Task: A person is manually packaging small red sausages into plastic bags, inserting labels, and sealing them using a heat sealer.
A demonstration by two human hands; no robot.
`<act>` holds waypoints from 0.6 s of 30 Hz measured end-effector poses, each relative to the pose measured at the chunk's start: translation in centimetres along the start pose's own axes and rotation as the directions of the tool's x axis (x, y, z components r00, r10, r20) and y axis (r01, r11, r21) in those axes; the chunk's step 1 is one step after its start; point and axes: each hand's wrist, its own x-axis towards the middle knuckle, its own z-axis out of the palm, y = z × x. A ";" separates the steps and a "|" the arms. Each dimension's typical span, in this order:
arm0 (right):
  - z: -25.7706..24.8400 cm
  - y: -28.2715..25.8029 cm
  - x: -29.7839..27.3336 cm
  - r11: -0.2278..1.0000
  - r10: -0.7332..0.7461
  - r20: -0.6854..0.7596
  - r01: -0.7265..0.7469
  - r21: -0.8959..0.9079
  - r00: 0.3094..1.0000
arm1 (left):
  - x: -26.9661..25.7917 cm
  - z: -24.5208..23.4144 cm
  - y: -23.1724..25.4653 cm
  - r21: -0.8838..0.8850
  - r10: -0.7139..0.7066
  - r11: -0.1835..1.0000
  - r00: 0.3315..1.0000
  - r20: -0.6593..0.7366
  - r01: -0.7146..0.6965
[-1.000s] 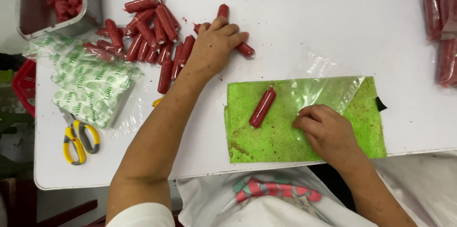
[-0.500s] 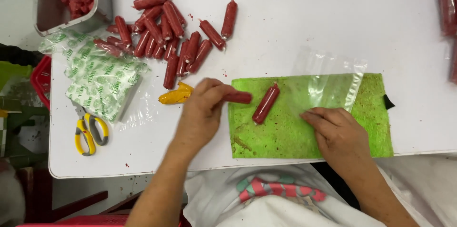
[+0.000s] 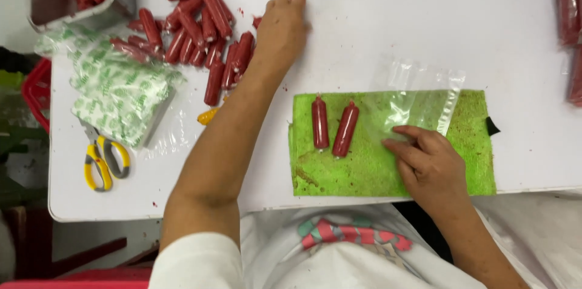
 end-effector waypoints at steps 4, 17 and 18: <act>-0.1 -0.1 -0.3 0.999 0.040 0.002 -0.040 0.031 0.999 | -5.2 -4.5 5.2 -0.093 0.010 0.995 0.992 -0.129 -0.022; -0.1 0.4 0.0 1.000 -0.009 0.031 0.008 0.018 0.999 | -4.0 -1.1 0.5 0.002 -0.291 0.956 0.949 -0.124 0.294; -0.2 0.4 -0.1 1.000 -0.013 0.044 0.013 0.017 0.999 | -2.6 1.4 -1.0 0.186 -0.269 0.937 0.950 -0.159 0.296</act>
